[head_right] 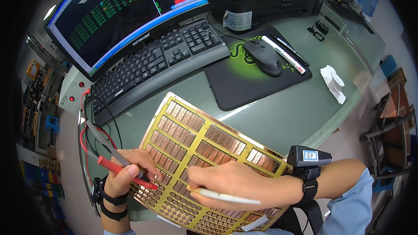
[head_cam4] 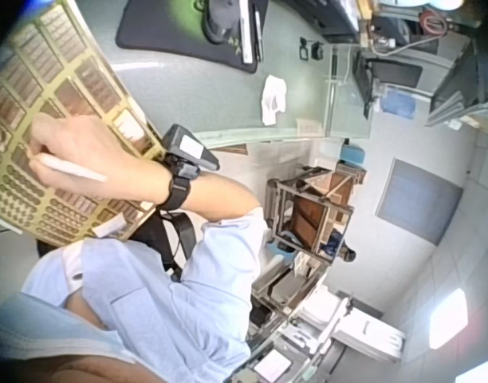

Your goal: Inspecting and testing electronic components on a large panel using a probe and a marking stylus.

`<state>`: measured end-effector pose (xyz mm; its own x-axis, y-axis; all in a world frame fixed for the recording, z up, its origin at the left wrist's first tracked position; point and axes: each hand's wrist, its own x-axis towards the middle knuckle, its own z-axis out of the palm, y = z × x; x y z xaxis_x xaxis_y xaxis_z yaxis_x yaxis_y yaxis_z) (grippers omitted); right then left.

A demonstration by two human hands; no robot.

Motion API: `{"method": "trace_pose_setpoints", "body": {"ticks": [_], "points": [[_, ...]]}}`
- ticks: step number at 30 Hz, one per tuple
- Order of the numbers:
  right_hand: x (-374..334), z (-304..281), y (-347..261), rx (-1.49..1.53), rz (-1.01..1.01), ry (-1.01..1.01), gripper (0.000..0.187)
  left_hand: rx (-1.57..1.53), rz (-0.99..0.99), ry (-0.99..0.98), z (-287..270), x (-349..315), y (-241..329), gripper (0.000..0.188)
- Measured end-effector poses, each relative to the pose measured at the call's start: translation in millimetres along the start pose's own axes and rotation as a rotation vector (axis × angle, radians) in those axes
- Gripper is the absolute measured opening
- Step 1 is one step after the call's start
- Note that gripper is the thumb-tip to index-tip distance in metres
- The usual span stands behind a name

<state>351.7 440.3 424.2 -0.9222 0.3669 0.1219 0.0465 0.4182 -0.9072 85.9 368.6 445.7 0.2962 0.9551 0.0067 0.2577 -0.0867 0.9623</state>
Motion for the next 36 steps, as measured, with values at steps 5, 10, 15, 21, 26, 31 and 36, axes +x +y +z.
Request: {"method": "trace_pose_setpoints", "body": {"ticks": [5, 10, 15, 21, 26, 31, 36], "points": [[-3.5, 7.7, 8.2, -0.112, -0.174, 0.075, 0.016, 0.014, 0.013, 0.001, -0.1, -0.1, -1.7, 0.038], [-6.6, 14.9, 15.6, -0.181, -0.267, 0.116, 0.015, 0.014, 0.005, 0.003, 0.3, 2.1, -0.2, 0.039], [-7.3, 14.5, 10.5, -0.162, -0.215, 0.166, 0.016, 0.034, -0.010, 0.005, 1.0, 3.3, 3.3, 0.039], [-2.8, 6.1, 8.2, 0.139, -0.020, 0.180, 0.018, 0.134, 0.046, -0.066, -0.7, 1.4, 1.2, 0.036], [21.3, -10.1, -9.9, 0.558, 0.291, 0.131, 0.027, 0.206, 0.012, -0.072, 4.1, -0.8, 10.5, 0.040], [62.4, -15.7, -24.1, 0.506, 0.287, 0.024, 0.041, 0.212, -0.066, -0.140, 5.3, -6.3, 9.9, 0.035], [76.1, -5.4, -22.7, 0.547, 0.202, -0.041, 0.028, 0.194, 0.001, -0.105, 11.7, -0.3, 8.0, 0.031]]}}
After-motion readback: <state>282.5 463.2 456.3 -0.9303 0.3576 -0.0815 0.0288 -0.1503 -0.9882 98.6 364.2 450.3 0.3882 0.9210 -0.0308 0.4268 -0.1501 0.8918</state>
